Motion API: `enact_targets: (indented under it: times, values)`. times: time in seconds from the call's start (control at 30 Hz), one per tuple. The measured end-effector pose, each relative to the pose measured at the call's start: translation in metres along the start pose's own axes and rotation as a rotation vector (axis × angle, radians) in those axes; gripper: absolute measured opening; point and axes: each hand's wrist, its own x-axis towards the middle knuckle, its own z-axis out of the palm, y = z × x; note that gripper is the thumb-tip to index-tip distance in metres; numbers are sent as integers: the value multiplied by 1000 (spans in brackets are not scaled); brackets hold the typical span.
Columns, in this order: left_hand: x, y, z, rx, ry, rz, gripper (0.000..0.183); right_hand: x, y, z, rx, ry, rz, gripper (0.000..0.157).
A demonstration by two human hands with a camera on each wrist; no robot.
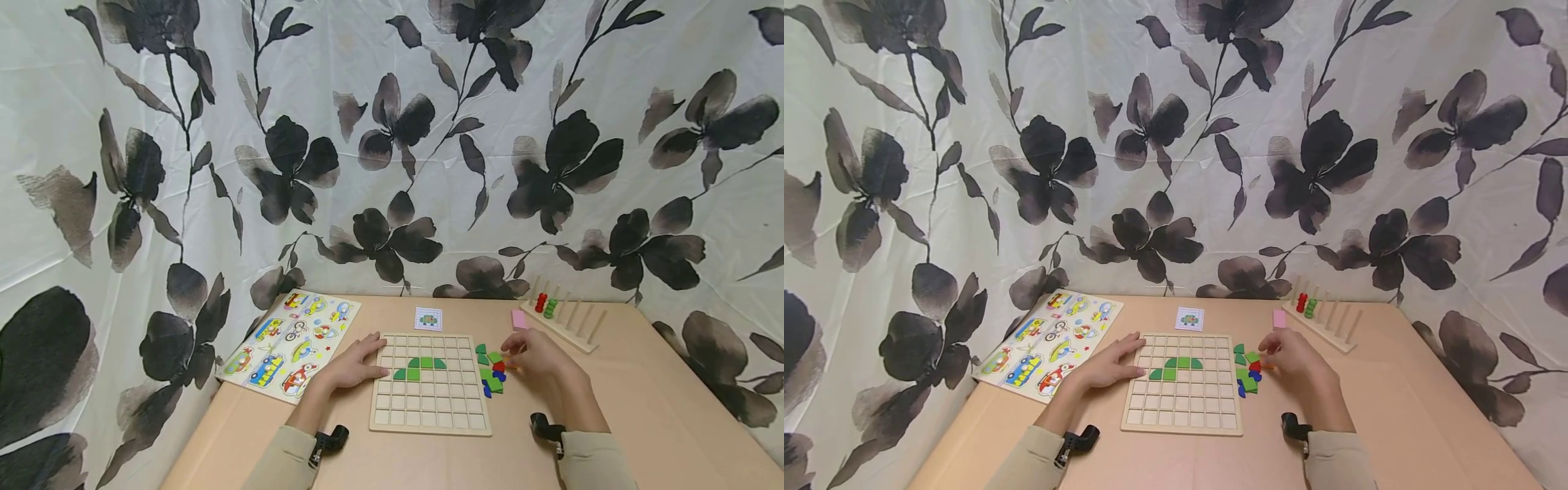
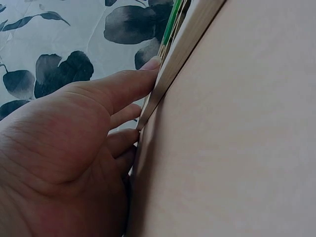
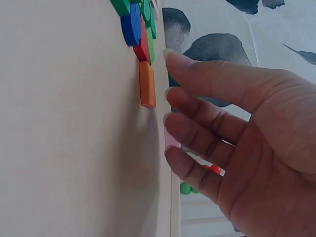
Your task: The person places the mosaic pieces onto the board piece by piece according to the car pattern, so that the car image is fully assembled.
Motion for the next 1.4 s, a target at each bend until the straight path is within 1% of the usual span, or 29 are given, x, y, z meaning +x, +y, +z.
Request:
enact_targets:
  times: [0.13,0.33,0.5,0.63,0.87,1.0,1.1,1.2,1.4]
  values:
    - [0,0,0,0,2,-1,76,-1,3,-1,-25,-15,-19,24]
    - [0,0,0,7,-1,1,76,-1,3,0,-25,-25,19,23]
    - [1,0,0,24,-3,-13,76,-1,1,2,-20,-20,55,22]
    - [1,0,0,36,-6,-17,77,0,1,2,-37,-25,54,21]
    - [0,2,0,11,-3,-5,76,0,1,2,-60,-46,30,19]
    - [-1,2,0,12,-4,-13,76,0,2,3,-61,-52,9,21]
    - [-1,2,0,13,-9,-17,76,1,2,4,-60,-34,-3,24]
    - [0,1,0,15,-12,-18,77,1,2,3,-49,-5,8,24]
    - [0,1,0,14,-7,-25,77,2,1,1,17,64,26,10]
